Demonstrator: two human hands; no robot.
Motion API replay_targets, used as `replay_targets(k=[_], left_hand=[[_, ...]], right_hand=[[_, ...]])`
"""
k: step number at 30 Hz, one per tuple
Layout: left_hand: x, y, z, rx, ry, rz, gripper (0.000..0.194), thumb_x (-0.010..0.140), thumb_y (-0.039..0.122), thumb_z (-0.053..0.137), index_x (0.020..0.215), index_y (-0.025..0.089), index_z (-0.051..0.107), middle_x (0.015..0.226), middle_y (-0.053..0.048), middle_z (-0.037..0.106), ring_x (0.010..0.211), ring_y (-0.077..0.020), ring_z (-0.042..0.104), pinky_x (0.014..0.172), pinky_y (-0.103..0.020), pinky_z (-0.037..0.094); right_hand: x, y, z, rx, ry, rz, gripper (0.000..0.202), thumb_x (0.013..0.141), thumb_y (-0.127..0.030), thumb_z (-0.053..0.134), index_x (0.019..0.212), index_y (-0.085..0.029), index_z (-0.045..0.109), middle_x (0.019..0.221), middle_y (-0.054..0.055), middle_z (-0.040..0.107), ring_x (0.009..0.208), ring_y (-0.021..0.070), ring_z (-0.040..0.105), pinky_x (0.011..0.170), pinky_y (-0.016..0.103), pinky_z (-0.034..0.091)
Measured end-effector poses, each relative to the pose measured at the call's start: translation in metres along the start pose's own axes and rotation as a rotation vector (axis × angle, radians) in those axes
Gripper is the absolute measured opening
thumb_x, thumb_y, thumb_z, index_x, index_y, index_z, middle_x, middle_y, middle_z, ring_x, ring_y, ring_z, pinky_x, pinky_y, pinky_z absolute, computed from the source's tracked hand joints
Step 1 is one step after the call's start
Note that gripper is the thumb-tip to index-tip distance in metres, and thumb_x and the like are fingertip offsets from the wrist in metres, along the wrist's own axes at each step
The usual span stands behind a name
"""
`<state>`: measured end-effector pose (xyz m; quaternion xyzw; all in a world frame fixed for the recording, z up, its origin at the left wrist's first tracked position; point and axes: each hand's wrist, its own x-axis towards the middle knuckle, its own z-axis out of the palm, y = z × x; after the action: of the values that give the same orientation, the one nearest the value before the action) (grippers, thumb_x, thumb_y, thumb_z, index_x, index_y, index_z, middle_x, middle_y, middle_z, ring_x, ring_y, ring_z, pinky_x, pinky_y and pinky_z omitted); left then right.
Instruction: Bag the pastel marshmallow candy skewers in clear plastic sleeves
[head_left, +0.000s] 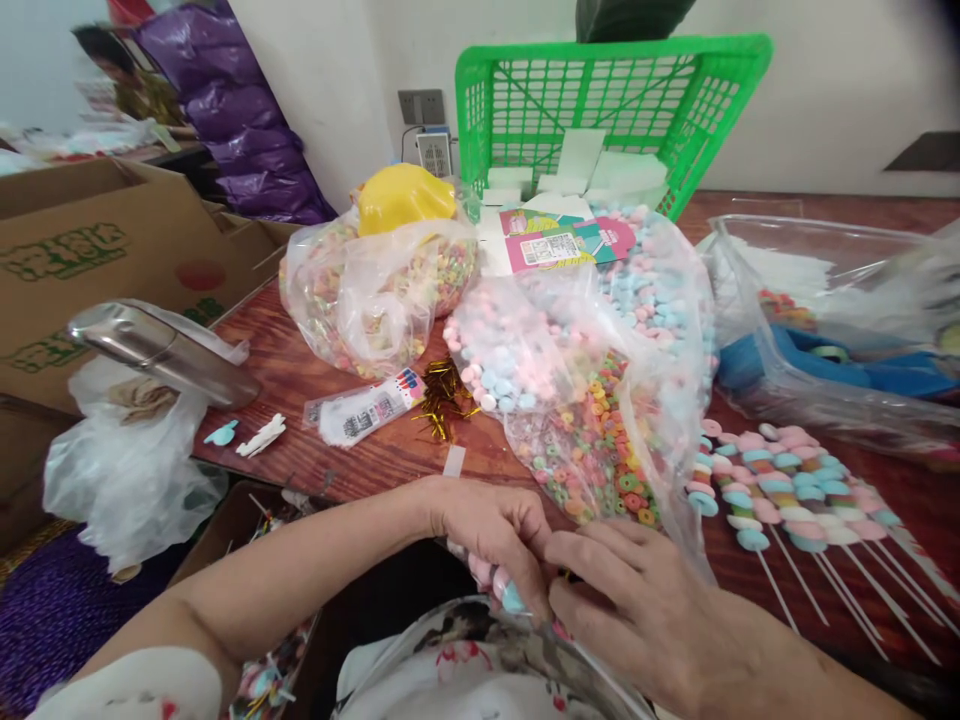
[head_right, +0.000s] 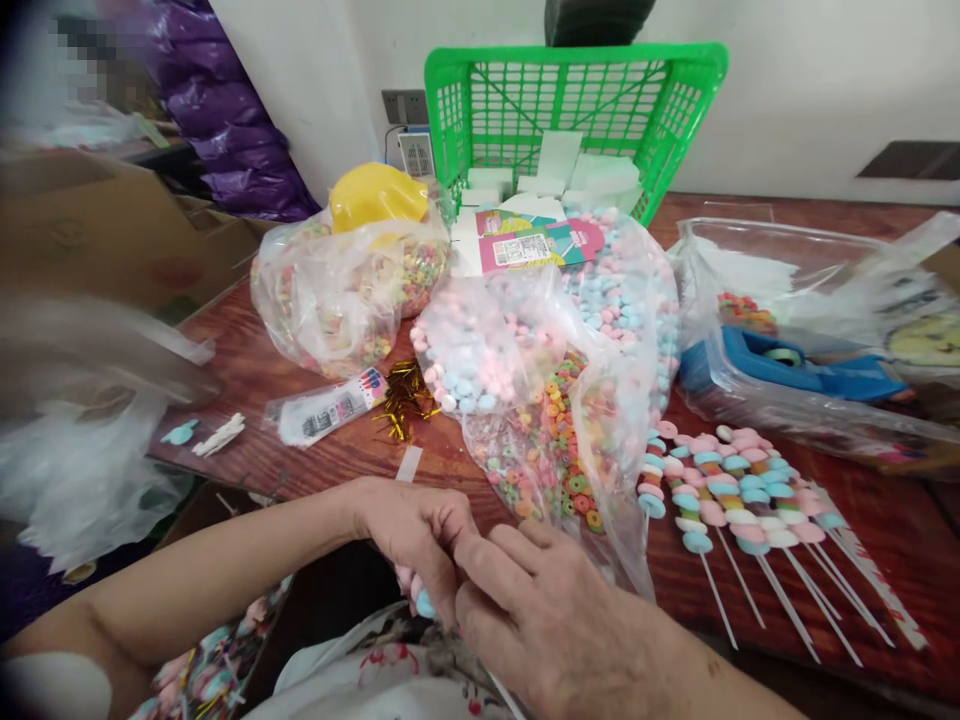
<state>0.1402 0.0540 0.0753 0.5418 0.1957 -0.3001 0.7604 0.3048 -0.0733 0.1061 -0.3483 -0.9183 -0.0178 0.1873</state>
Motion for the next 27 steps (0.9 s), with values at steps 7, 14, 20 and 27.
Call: replay_targets(k=[7, 14, 20, 27], left_hand=[[-0.029, 0.012, 0.003, 0.43, 0.092, 0.247, 0.018, 0.066, 0.032, 0.072, 0.067, 0.015, 0.066, 0.058, 0.002, 0.059, 0.054, -0.0121, 0.053, 0.05, -0.022, 0.044], [-0.018, -0.001, 0.013, 1.323, 1.265, 0.551, 0.039, 0.076, 0.005, 0.047, 0.113, 0.013, 0.058, 0.095, -0.012, 0.06, 0.09, -0.0252, 0.054, 0.079, -0.039, 0.047], [0.005, -0.024, 0.0, 0.091, 1.185, 0.913, 0.013, 0.083, 0.021, 0.055, 0.093, 0.016, 0.061, 0.09, -0.007, 0.062, 0.085, -0.0178, 0.057, 0.081, -0.034, 0.046], [-0.05, -0.028, 0.004, -0.536, 0.638, 1.03, 0.013, 0.071, 0.027, 0.072, 0.072, 0.015, 0.067, 0.065, -0.004, 0.068, 0.056, -0.0164, 0.062, 0.059, -0.028, 0.049]], right_hand=[[0.019, -0.01, 0.01, -0.139, -0.184, -0.11, 0.017, 0.085, -0.012, 0.045, 0.093, -0.016, 0.06, 0.084, 0.008, 0.061, 0.068, 0.0203, 0.052, 0.062, 0.035, 0.038], [0.038, 0.055, 0.063, -0.012, 0.158, 0.631, 0.012, 0.073, -0.008, 0.048, 0.075, -0.015, 0.057, 0.07, 0.006, 0.059, 0.057, 0.0143, 0.046, 0.053, 0.027, 0.026], [0.061, 0.034, 0.058, 0.177, 0.43, 0.852, 0.025, 0.093, -0.021, 0.034, 0.077, -0.018, 0.052, 0.068, 0.001, 0.053, 0.062, 0.0128, 0.049, 0.058, 0.023, 0.037], [0.051, -0.009, 0.074, 1.197, 0.455, 0.947, 0.027, 0.082, -0.038, 0.055, 0.064, -0.018, 0.049, 0.059, -0.003, 0.047, 0.057, 0.0115, 0.043, 0.055, 0.023, 0.036]])
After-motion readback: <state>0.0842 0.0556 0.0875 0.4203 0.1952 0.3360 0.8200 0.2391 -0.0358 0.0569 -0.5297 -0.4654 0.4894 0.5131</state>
